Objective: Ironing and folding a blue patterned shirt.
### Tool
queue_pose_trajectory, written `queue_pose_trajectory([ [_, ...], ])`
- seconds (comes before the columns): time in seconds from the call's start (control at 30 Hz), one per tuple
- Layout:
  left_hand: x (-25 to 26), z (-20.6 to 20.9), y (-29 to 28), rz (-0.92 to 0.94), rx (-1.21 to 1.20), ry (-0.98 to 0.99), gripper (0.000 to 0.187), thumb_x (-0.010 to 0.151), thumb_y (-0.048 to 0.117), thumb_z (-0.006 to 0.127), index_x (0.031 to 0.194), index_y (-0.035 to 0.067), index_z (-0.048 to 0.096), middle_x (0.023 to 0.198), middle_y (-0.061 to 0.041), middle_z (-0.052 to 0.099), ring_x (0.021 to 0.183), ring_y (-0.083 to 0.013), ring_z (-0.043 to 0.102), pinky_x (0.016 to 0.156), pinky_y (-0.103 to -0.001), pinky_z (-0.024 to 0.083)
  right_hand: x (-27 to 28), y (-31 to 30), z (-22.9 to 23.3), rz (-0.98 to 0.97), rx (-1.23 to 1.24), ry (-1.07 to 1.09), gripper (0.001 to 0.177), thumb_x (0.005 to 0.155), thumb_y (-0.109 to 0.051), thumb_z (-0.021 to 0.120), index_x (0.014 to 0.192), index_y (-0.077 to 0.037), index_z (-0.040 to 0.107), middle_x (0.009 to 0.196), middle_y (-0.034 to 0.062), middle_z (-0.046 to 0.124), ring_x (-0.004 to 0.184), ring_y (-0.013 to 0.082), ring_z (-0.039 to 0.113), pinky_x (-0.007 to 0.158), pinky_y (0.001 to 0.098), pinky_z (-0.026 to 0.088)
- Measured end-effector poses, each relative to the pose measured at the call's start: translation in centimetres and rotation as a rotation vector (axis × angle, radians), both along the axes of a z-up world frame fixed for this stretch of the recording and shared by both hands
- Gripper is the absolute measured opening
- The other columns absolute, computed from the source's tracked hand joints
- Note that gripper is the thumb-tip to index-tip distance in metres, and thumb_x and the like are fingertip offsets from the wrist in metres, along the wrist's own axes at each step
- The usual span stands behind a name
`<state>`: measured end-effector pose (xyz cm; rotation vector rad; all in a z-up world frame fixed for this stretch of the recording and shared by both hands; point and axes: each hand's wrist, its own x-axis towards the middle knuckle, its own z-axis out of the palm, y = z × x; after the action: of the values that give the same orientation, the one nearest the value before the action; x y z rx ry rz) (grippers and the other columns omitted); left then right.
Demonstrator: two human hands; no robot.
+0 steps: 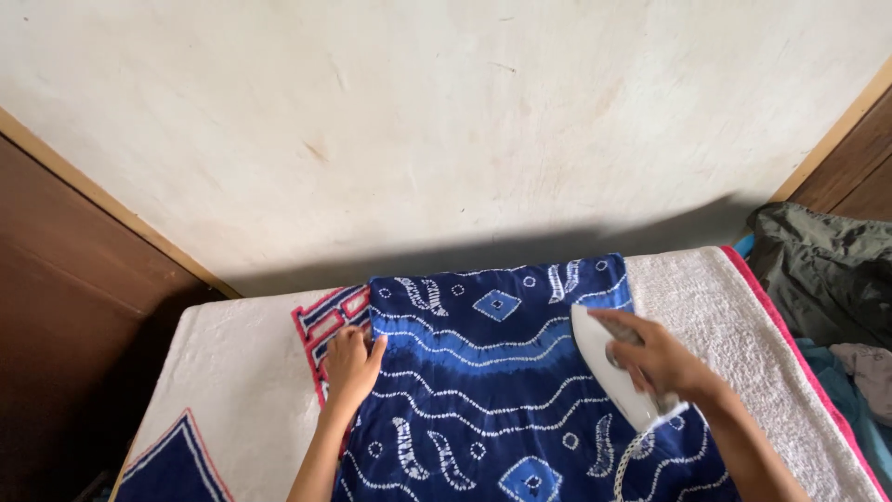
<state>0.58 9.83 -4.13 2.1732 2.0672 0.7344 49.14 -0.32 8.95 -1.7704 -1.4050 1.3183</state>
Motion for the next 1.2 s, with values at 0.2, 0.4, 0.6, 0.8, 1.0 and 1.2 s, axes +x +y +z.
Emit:
queue_pose_trajectory([
  [0.2, 3.9, -1.7, 7.8, 0.268, -0.161, -0.015, 0.064, 0.093, 0.06, 0.061, 0.116, 0.0, 0.065, 0.13, -0.019, 0.055, 0.121, -0.0444, 0.048, 0.091, -0.064, 0.04, -0.1, -4.4, 0.1, -0.042, -0.047, 0.102, 0.057, 0.094, -0.02, 0.067, 0.149, -0.025, 0.054, 0.053, 0.004, 0.053, 0.036, 0.0143, 0.049, 0.035, 0.0324, 0.043],
  [0.4, 4.2, -2.4, 8.2, 0.349, 0.121, -0.08, 0.049, 0.096, 0.051, 0.059, 0.123, 0.01, 0.067, 0.123, -0.016, 0.068, 0.114, -0.0413, 0.061, 0.09, -0.062, 0.045, -1.9, 2.8, -0.2, -0.19, 0.16, 0.034, 0.056, 0.091, -0.013, 0.062, 0.146, -0.02, 0.055, 0.059, 0.0036, 0.061, 0.039, 0.0122, 0.052, 0.038, 0.0312, 0.045],
  [0.6, 3.6, -2.9, 7.7, 0.272, 0.142, -0.12, 0.043, 0.103, 0.046, 0.058, 0.126, 0.01, 0.066, 0.105, -0.02, 0.074, 0.097, -0.0415, 0.069, 0.088, -0.058, 0.047, -1.6, 14.8, -1.4, -0.31, 0.244, 0.231, 0.059, 0.087, 0.001, 0.064, 0.143, -0.013, 0.055, 0.062, 0.0042, 0.057, 0.04, 0.0129, 0.049, 0.038, 0.0312, 0.043],
  [0.8, 2.7, -3.3, 7.4, 0.276, 0.118, -0.084, 0.04, 0.103, 0.044, 0.059, 0.123, 0.01, 0.066, 0.099, -0.019, 0.075, 0.092, -0.0415, 0.07, 0.088, -0.055, 0.049, -0.7, 15.7, -2.6, -0.212, 0.226, 0.353, 0.059, 0.087, 0.002, 0.063, 0.144, -0.011, 0.054, 0.06, 0.0046, 0.053, 0.04, 0.0128, 0.049, 0.038, 0.0307, 0.044],
  [1.0, 2.8, -2.7, 7.4, 0.221, 0.142, -0.088, 0.038, 0.103, 0.04, 0.06, 0.125, 0.009, 0.066, 0.102, -0.019, 0.075, 0.092, -0.041, 0.07, 0.087, -0.056, 0.047, -1.5, -0.8, 0.7, -0.056, 0.089, 0.007, 0.06, 0.091, -0.011, 0.065, 0.147, -0.025, 0.05, 0.069, 0.0009, 0.063, 0.044, 0.009, 0.055, 0.041, 0.0276, 0.05],
  [1.2, 3.1, -2.4, 6.9, 0.225, 0.152, -0.074, 0.039, 0.103, 0.036, 0.059, 0.127, 0.006, 0.066, 0.105, -0.02, 0.075, 0.095, -0.0406, 0.07, 0.089, -0.057, 0.046, -0.4, -14.6, -0.4, -0.132, -0.234, 0.11, 0.06, 0.091, -0.017, 0.072, 0.148, -0.028, 0.055, 0.064, 0.005, 0.063, 0.042, 0.0127, 0.055, 0.04, 0.0299, 0.043],
])
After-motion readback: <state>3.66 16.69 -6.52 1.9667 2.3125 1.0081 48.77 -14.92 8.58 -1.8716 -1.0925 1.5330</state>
